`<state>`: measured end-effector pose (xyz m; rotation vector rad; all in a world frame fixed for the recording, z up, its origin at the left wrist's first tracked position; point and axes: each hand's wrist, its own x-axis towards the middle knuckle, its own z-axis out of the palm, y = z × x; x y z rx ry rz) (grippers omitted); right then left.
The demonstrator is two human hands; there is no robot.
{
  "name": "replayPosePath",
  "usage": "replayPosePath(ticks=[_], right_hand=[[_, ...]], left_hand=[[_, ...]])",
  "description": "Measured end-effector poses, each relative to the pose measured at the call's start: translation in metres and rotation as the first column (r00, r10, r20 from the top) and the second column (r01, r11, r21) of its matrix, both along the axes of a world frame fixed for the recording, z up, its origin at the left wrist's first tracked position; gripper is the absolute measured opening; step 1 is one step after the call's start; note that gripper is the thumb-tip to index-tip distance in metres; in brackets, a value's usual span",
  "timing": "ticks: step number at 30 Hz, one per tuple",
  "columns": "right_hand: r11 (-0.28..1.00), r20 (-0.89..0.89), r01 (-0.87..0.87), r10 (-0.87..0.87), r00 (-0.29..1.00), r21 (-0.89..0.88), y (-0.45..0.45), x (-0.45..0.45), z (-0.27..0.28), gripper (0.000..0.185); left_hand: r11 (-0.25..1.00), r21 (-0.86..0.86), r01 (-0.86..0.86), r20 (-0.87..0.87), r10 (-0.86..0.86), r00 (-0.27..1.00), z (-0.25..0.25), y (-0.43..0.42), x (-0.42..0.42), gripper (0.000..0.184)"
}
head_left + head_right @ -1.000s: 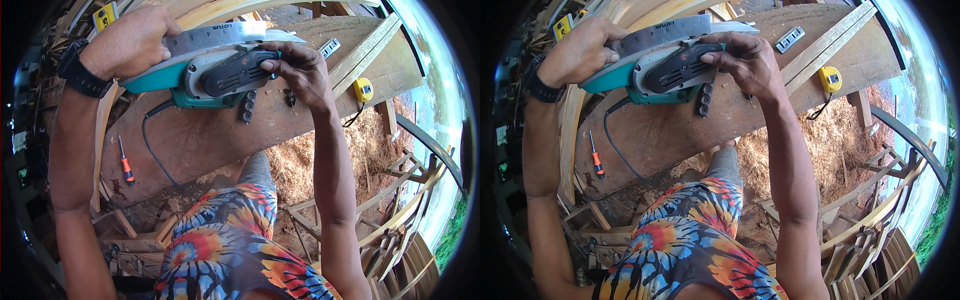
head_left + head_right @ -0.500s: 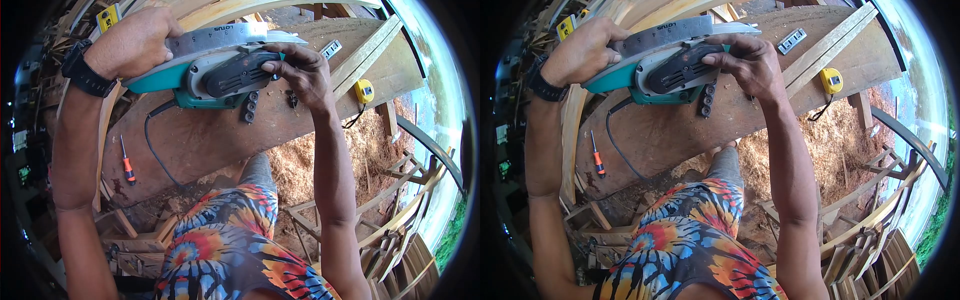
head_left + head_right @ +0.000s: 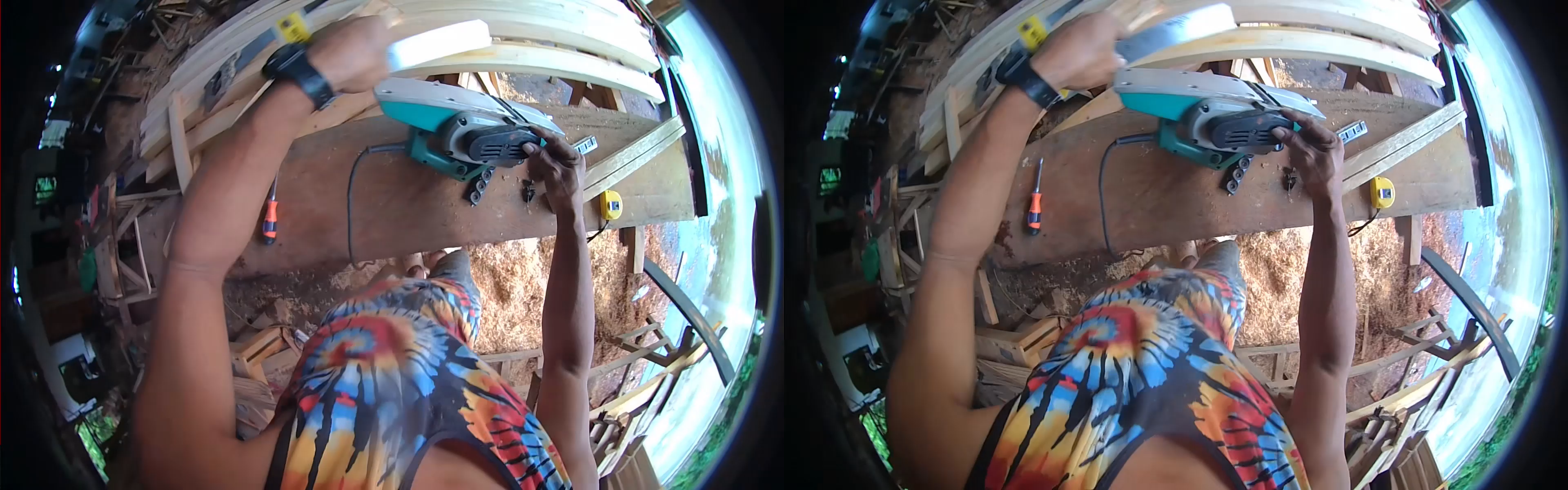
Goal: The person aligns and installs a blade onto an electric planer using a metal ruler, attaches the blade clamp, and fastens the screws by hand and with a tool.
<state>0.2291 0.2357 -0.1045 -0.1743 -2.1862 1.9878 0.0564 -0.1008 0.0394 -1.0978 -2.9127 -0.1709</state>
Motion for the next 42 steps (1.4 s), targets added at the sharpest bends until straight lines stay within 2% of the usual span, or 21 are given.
replayPosePath(ticks=[3, 4, 5, 6, 7, 9, 10, 11, 13, 15, 18, 20, 22, 25, 27, 28, 30, 32, 35, 39, 42], right_hand=[[0.986, 0.077, 0.059, -0.071, 0.994, 0.154, 0.001, 0.001, 0.003, 0.039], [0.997, 0.017, 0.053, -0.054, 0.998, 0.061, 0.006, -0.003, -0.016, 0.041], [0.991, 0.010, 0.071, -0.072, 0.997, 0.115, 0.010, -0.004, -0.026, 0.042], [0.988, 0.010, 0.078, -0.080, 0.997, 0.131, 0.011, -0.004, -0.028, 0.046], [0.989, 0.078, 0.101, -0.110, 0.991, 0.106, 0.005, 0.003, -0.009, 0.049], [0.991, 0.013, 0.133, -0.133, 0.991, 0.035, 0.012, 0.007, -0.014, 0.048], [0.989, 0.020, 0.143, -0.143, 0.990, -0.023, 0.019, 0.008, -0.014, 0.047], [0.980, 0.015, 0.187, -0.188, 0.982, 0.061, 0.014, 0.016, 0.016, 0.042], [0.959, 0.079, 0.182, -0.203, 0.976, 0.217, 0.035, 0.013, 0.007, 0.039], [0.977, 0.055, 0.117, -0.128, 0.990, 0.178, 0.042, 0.014, 0.006, 0.037], [0.992, 0.084, 0.013, -0.023, 0.996, 0.124, 0.033, 0.019, 0.013, 0.036], [0.994, 0.126, -0.063, 0.052, 0.991, 0.089, 0.026, 0.015, 0.017, 0.030], [0.991, 0.040, -0.110, 0.107, 0.993, 0.078, 0.022, 0.007, 0.012, 0.028], [0.986, 0.018, -0.143, 0.142, 0.990, 0.080, 0.021, -0.003, 0.011, 0.022], [0.985, 0.022, -0.166, 0.165, 0.986, 0.057, 0.020, -0.002, 0.017, 0.020], [0.971, -0.003, -0.166, 0.169, 0.986, 0.170, 0.017, 0.004, 0.020, 0.021], [0.983, -0.031, -0.169, 0.172, 0.985, 0.064, 0.016, 0.004, 0.013, 0.023], [0.984, -0.065, -0.163, 0.158, 0.985, -0.076, 0.011, 0.007, 0.000, 0.025], [0.985, -0.029, -0.150, 0.148, 0.989, -0.088, 0.009, 0.008, -0.004, 0.024], [0.970, 0.006, -0.161, 0.165, 0.986, -0.185, 0.009, 0.007, -0.006, 0.023], [0.977, -0.013, -0.173, 0.173, 0.985, -0.121, 0.011, 0.005, 0.001, 0.022]], left_hand=[[0.938, 0.069, -0.339, 0.205, 0.320, 0.925, -0.007, -0.071, 0.022, 0.027], [0.873, 0.206, -0.442, 0.354, 0.354, 0.866, -0.035, -0.101, 0.027, 0.027], [0.811, 0.237, -0.535, 0.413, 0.414, 0.811, -0.049, -0.113, 0.048, 0.026], [0.766, 0.266, -0.586, 0.453, 0.437, 0.777, -0.077, -0.130, 0.063, 0.028], [0.738, 0.275, -0.616, 0.519, 0.426, 0.741, -0.142, -0.160, 0.061, 0.027], [0.589, 0.303, -0.749, 0.710, 0.385, 0.590, -0.164, -0.149, 0.099, 0.017], [0.478, 0.405, -0.779, 0.740, 0.329, 0.587, -0.209, -0.157, 0.105, 0.013], [0.527, 0.373, -0.764, 0.660, 0.428, 0.617, -0.218, -0.152, 0.117, 0.012], [0.504, 0.375, -0.778, 0.643, 0.463, 0.610, -0.223, -0.133, 0.138, 0.016], [0.506, 0.346, -0.790, 0.594, 0.533, 0.602, -0.238, -0.125, 0.150, 0.020], [0.512, 0.382, -0.770, 0.626, 0.470, 0.623, -0.261, -0.129, 0.165, 0.039], [0.524, 0.314, -0.792, 0.607, 0.530, 0.592, -0.265, -0.129, 0.173, 0.055], [0.513, 0.172, -0.841, 0.600, 0.622, 0.503, -0.257, -0.121, 0.180, 0.078], [0.651, 0.092, -0.753, 0.351, 0.687, 0.636, -0.245, -0.122, 0.182, 0.076], [0.586, -0.017, -0.810, 0.390, 0.750, 0.534, -0.216, -0.125, 0.174, 0.073], [0.549, -0.067, -0.833, 0.414, 0.775, 0.478, -0.206, -0.126, 0.177, 0.071], [0.622, 0.326, -0.712, 0.267, 0.662, 0.700, -0.214, -0.152, 0.162, 0.061], [0.484, 0.441, -0.756, 0.255, 0.740, 0.622, -0.149, -0.116, 0.146, 0.053], [0.375, 0.627, -0.683, 0.329, 0.667, 0.669, -0.082, -0.068, 0.126, 0.050], [0.723, 0.585, -0.368, 0.098, 0.388, 0.917, -0.027, 0.013, 0.110, 0.041], [0.843, 0.523, -0.128, 0.087, 0.096, 0.992, -0.014, 0.067, 0.105, 0.046]])
